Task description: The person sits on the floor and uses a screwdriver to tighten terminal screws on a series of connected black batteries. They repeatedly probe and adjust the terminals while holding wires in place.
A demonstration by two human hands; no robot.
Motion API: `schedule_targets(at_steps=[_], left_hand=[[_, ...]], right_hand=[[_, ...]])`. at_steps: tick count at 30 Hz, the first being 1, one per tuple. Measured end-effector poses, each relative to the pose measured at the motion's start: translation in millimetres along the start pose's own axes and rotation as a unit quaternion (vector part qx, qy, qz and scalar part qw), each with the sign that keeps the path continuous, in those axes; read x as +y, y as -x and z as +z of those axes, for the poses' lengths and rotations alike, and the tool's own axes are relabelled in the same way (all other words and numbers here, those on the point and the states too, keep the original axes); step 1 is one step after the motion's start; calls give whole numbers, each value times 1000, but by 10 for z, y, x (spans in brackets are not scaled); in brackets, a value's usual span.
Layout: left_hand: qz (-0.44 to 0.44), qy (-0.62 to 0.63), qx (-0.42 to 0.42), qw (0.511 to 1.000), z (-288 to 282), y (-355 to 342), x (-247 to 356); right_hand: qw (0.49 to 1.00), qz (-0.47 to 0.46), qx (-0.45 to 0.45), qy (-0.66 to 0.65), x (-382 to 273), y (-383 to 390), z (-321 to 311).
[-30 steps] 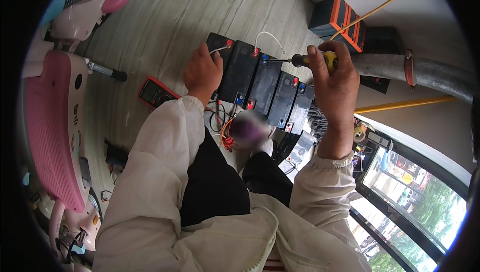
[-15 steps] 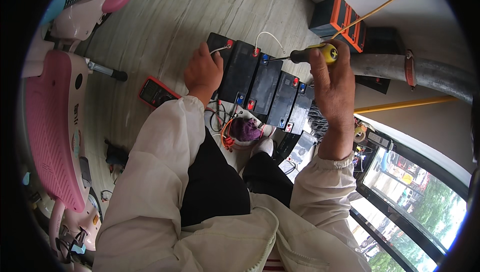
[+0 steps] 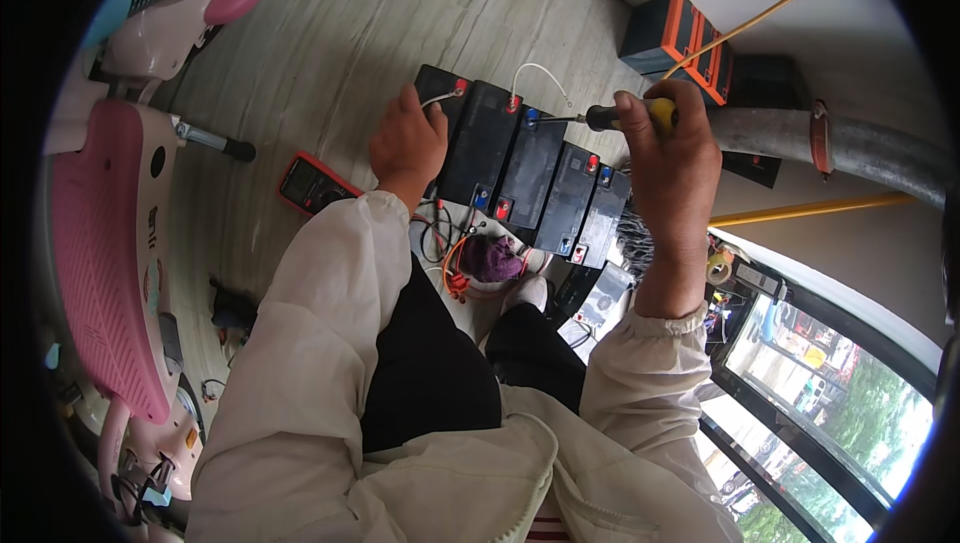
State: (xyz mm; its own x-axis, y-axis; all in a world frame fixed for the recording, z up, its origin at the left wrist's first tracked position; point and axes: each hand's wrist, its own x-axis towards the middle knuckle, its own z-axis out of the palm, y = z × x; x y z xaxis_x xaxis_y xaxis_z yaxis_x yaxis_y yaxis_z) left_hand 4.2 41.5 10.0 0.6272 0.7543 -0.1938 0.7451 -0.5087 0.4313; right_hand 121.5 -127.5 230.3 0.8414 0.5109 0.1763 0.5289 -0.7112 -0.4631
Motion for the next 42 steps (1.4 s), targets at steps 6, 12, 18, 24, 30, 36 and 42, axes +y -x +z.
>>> schedule_targets(at_steps=[6,12,18,24,30,36,42], left_hand=[[-7,-5,-17,1000,-17,-4,23],[-12,-4,-17,1000,-8,0,5],[-12,1,-25,1000,-22,3,41],[8,-8,35,999,1,23,13],[-11,-1,-16,1000,-20,1,33],[-11,-14,-10,1000,-16,0,-1],[-3,-4,-9,1000,14,-4,14]], right_hand=[[994,23,-20,-105,-47,22,-50],[998,41,-10,44,-50,-18,-66],[996,-1,33,-79,66,13,-6],[1000,16,5,19,-42,-10,-31],[997,-16,30,-69,72,12,1],[999,35,-11,0,-50,2,-39],[998,0,14,-56,19,31,-48]])
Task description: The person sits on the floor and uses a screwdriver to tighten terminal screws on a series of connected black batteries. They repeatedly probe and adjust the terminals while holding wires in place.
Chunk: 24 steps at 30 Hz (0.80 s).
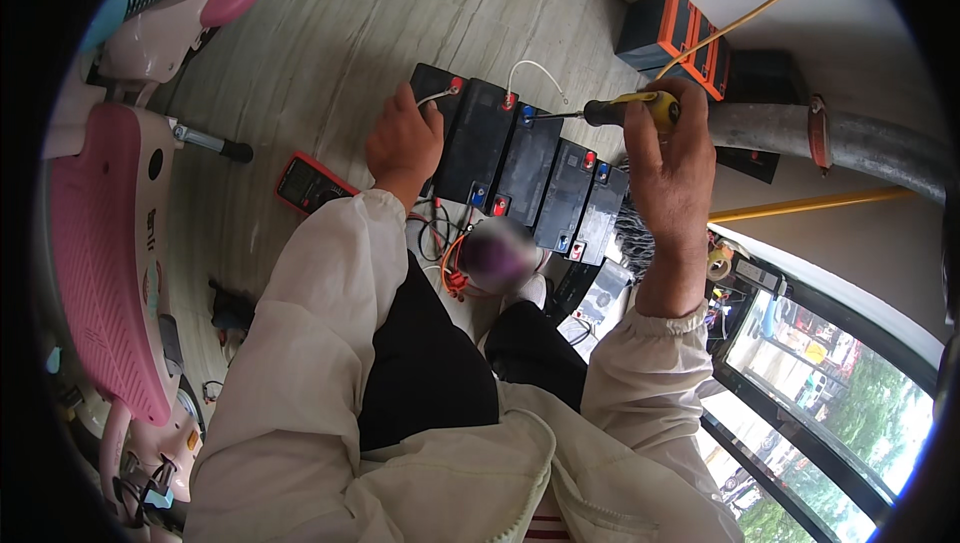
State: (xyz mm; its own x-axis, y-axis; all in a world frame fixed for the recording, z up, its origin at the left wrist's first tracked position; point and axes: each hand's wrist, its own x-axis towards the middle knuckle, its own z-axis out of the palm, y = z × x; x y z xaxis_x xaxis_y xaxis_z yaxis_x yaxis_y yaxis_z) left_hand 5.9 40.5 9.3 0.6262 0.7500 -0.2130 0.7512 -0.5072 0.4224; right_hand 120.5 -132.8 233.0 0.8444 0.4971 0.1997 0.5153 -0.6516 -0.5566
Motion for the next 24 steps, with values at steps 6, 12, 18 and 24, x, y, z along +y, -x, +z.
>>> schedule_targets(at_steps=[6,12,18,24], left_hand=[[-8,-5,-12,1000,-65,12,25],[-1,-9,1,1000,-54,6,2],[9,-13,43,999,-7,15,0],[-6,-4,5,1000,-26,6,-10]], right_hand=[[1000,1,-18,-19,-29,-12,36],[999,-16,-12,36,27,-9,33],[997,-5,-28,-77,-25,-1,83],[999,18,-22,45,-50,-19,64]])
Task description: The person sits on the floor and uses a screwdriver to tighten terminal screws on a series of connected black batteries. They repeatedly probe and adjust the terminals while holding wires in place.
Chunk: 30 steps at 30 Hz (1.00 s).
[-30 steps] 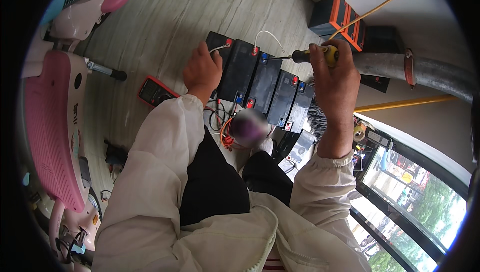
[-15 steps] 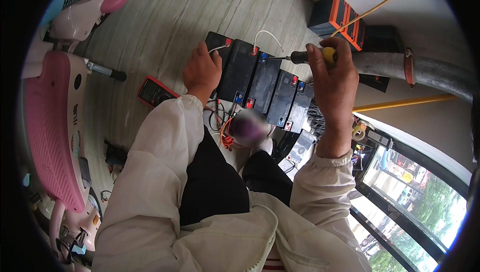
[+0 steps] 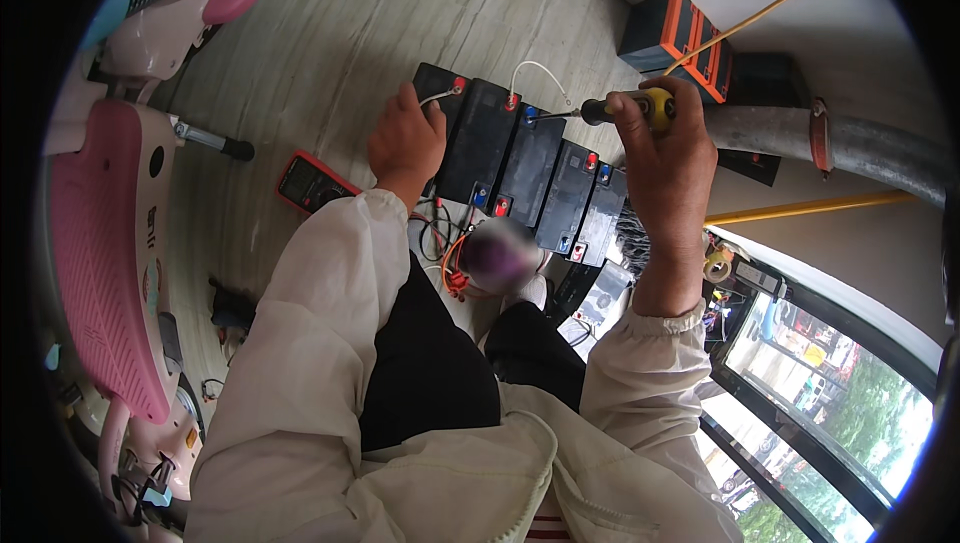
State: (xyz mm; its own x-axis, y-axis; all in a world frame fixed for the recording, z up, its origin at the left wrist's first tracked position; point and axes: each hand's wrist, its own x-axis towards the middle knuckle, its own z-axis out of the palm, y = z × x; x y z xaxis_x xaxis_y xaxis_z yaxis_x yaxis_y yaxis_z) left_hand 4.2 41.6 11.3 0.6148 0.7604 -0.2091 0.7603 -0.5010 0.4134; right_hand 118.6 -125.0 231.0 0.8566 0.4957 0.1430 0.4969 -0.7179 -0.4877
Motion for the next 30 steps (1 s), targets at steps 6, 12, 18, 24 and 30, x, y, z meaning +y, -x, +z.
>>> schedule_targets(at_steps=[6,12,18,24,30], left_hand=[[-8,0,-23,1000,-35,-6,50],[-2,-1,-15,1000,-15,-2,5],[2,-6,-10,1000,17,-7,5],[-2,-12,-13,1000,-7,0,7],[2,-5,-10,1000,9,-10,-1]], right_hand=[[988,-46,5,-145,90,8,60],[995,-28,-8,-95,37,14,63],[985,-28,-22,-172,49,9,58],[994,1,-18,-108,-7,11,45],[994,7,2,-109,25,12,61]])
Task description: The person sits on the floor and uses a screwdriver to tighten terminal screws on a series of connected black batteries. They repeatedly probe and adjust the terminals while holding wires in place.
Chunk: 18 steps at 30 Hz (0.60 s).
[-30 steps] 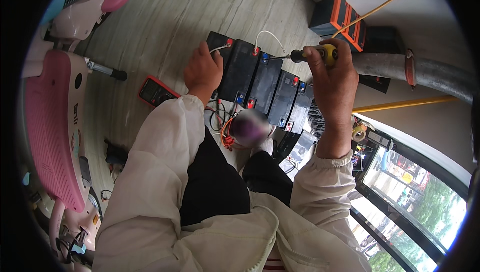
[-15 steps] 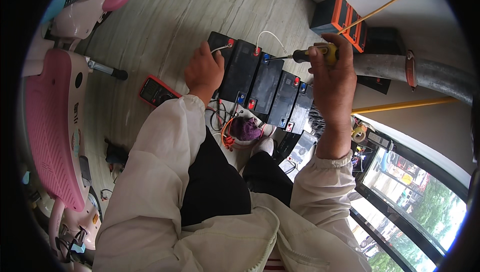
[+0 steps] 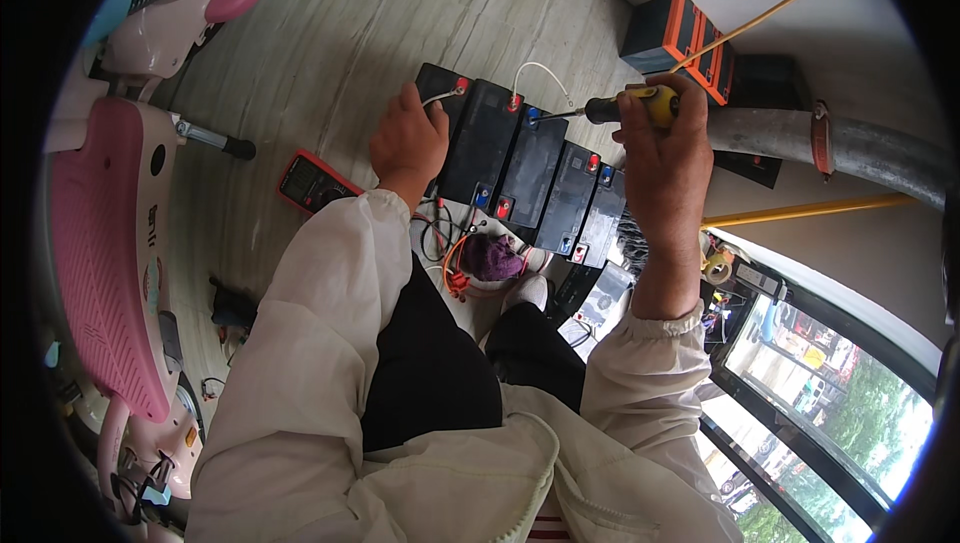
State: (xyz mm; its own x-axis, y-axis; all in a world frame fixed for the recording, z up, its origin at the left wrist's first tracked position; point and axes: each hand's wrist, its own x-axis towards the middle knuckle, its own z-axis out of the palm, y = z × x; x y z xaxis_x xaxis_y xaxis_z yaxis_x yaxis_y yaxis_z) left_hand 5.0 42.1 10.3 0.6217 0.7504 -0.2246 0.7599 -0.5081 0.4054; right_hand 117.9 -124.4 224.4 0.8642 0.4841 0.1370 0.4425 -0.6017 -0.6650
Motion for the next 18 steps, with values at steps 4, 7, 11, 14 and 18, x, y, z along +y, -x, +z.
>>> schedule_targets(at_steps=[4,7,11,14,18], left_hand=[[-6,-2,-10,1000,-39,13,33],[-4,-4,-3,1000,-29,9,27],[7,1,13,1000,6,7,2],[8,6,9,1000,9,4,-3],[6,2,2,1000,1,3,3]], right_hand=[[999,-30,29,-31,-15,21,22],[996,-37,33,-74,-21,15,35],[996,-39,29,-72,61,19,75],[997,-45,27,-52,70,17,80],[998,-38,22,-47,74,13,90]])
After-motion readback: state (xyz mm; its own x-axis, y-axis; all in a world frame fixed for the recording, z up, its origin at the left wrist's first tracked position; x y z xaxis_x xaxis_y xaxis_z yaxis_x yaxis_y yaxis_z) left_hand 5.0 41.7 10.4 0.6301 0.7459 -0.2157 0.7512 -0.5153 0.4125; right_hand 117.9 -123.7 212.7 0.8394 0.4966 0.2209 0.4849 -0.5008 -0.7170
